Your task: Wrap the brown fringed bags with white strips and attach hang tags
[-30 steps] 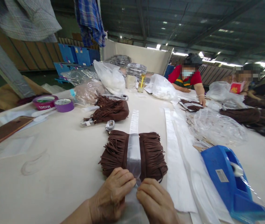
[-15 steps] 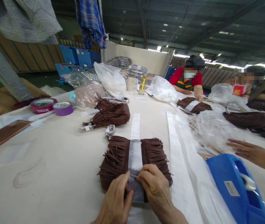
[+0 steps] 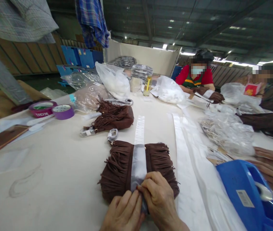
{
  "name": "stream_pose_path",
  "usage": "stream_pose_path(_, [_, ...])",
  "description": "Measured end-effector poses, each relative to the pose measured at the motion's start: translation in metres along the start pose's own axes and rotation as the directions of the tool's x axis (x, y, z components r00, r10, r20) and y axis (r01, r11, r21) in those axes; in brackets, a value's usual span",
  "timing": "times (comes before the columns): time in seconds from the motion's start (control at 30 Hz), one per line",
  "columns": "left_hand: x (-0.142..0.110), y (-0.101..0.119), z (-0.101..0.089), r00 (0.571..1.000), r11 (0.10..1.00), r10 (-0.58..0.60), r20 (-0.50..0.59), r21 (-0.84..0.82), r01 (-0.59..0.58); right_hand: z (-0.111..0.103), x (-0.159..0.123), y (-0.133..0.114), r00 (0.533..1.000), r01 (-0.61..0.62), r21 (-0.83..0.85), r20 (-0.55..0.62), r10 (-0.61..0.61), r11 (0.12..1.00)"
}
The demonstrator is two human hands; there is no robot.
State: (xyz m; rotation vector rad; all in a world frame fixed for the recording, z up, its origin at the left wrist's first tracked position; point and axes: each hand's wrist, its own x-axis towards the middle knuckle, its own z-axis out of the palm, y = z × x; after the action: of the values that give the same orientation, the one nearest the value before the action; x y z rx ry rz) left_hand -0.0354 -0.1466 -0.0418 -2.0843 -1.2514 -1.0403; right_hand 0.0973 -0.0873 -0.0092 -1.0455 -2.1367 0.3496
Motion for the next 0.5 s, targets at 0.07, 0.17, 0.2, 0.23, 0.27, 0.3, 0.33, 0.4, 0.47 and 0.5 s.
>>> stream_pose_path(0.07, [0.001,0.001,0.000,1.000,1.000,0.003,0.013,0.006,-0.003,0.001,0.002,-0.001,1.000,-0.026,-0.012,0.007,0.026,1.000])
stream_pose_path(0.17, [0.001,0.001,0.001,0.999,1.000,0.008,0.041,0.010,-0.008,0.000,0.006,-0.005,0.998,-0.055,0.019,0.029,0.055,0.998])
stream_pose_path(0.2, [0.001,0.002,0.001,0.999,1.000,0.006,0.046,0.010,-0.006,-0.004,0.006,-0.005,0.997,-0.066,0.066,0.032,0.064,0.996])
stream_pose_path(0.23, [0.001,0.002,0.001,0.999,1.000,0.003,0.048,0.012,-0.004,-0.010,0.005,-0.005,0.997,-0.079,0.119,0.025,0.077,0.990])
stream_pose_path(0.27, [0.000,0.001,0.002,0.999,1.000,-0.001,0.051,0.016,0.000,-0.019,0.002,-0.004,0.996,-0.088,0.164,0.006,0.088,0.983])
stream_pose_path(0.3, [0.000,0.001,0.002,0.999,1.000,-0.004,0.051,0.020,0.003,-0.032,-0.002,-0.001,0.994,-0.096,0.183,-0.031,0.103,0.978])
stream_pose_path(0.33, [0.000,0.001,0.002,0.999,1.000,-0.006,0.050,0.021,0.005,-0.047,-0.009,0.004,0.987,-0.111,0.165,-0.093,0.128,0.980])
stream_pose_path(0.4, [0.000,0.001,0.002,0.999,1.000,-0.004,0.041,0.010,0.003,-0.085,-0.027,0.022,0.952,-0.178,0.004,-0.252,0.174,0.984])
stream_pose_path(0.47, [-0.002,0.002,0.001,0.999,1.000,-0.016,0.037,-0.020,0.016,-0.128,-0.050,0.044,0.865,-0.368,-0.172,-0.423,0.269,0.914])
stream_pose_path(0.5, [-0.005,0.002,0.002,0.999,0.999,-0.031,0.033,-0.033,0.032,-0.150,-0.062,0.055,0.811,-0.478,-0.231,-0.486,0.325,0.847])
